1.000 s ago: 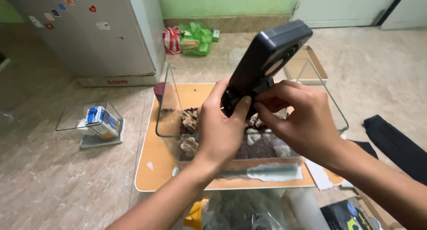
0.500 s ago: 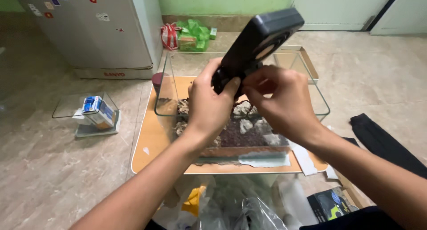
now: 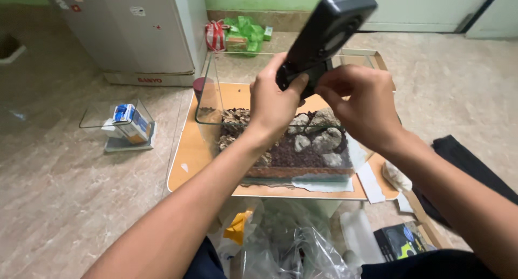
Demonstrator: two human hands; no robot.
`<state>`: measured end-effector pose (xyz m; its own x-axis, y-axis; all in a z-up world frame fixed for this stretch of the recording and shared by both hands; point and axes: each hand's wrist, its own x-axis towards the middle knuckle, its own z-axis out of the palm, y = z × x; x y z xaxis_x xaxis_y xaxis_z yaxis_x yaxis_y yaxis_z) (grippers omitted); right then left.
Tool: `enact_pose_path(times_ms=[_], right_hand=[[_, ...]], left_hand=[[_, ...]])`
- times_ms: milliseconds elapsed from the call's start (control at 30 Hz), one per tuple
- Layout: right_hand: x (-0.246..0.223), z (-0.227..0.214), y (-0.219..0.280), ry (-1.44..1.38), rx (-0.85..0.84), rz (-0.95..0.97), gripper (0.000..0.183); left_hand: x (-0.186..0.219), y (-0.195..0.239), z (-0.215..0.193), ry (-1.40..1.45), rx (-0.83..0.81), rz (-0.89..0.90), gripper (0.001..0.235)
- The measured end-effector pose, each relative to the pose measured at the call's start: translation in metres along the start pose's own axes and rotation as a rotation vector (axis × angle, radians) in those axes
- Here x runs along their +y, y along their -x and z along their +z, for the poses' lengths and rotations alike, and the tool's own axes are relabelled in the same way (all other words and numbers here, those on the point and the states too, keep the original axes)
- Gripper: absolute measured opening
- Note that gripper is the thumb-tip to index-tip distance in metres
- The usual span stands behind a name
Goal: The person attaches a small black cooling fan to the upper edge of a glass terrarium and organizes the power cord by hand.
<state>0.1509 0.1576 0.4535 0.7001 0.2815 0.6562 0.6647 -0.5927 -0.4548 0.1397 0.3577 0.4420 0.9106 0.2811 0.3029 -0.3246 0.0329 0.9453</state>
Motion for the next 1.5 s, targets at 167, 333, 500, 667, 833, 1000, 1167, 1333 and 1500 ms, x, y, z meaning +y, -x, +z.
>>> enact_pose_path(times_ms=[167, 333, 500, 667, 833, 1000, 1167, 1333, 1500], right_hand=[[-0.005, 0.010, 0.000, 0.058, -0.032, -0.182, 0.012], [-0.029, 0.008, -0.008, -0.068, -0.040, 0.223, 0.021], [-0.016, 0.009, -0.011, -0.001, -0.036, 0.282, 0.021], [-0.023, 0.014, 0.003, 0.070, 0.090, -0.007, 0.021], [-0.021, 0.017, 0.003, -0.050, 0.057, 0.271, 0.022], [-0.032, 0.027, -0.003, -0.031, 0.077, 0.238, 0.018], [-0.042, 0.022, -0.015, -0.132, 0.041, 0.405, 0.014], [-0.034, 0.029, -0.012, -0.088, 0.007, 0.471, 0.018], [-0.014, 0.028, 0.000, 0.144, 0.020, -0.239, 0.024]], left_hand=[[-0.004, -0.001, -0.013, -0.145, -0.024, 0.030, 0.035], [0.003, 0.006, -0.021, -0.090, -0.036, -0.002, 0.033], [-0.013, -0.010, -0.015, -0.019, -0.083, 0.027, 0.040], [-0.008, -0.009, -0.009, 0.033, -0.089, -0.010, 0.035], [-0.012, -0.009, -0.018, 0.059, -0.081, -0.026, 0.032], [-0.014, -0.009, -0.025, 0.031, -0.076, 0.016, 0.029], [-0.015, -0.006, -0.029, 0.012, -0.055, 0.036, 0.029], [-0.001, 0.003, -0.027, -0.097, -0.059, 0.071, 0.027], [0.001, 0.002, -0.030, -0.077, -0.080, 0.069, 0.025]])
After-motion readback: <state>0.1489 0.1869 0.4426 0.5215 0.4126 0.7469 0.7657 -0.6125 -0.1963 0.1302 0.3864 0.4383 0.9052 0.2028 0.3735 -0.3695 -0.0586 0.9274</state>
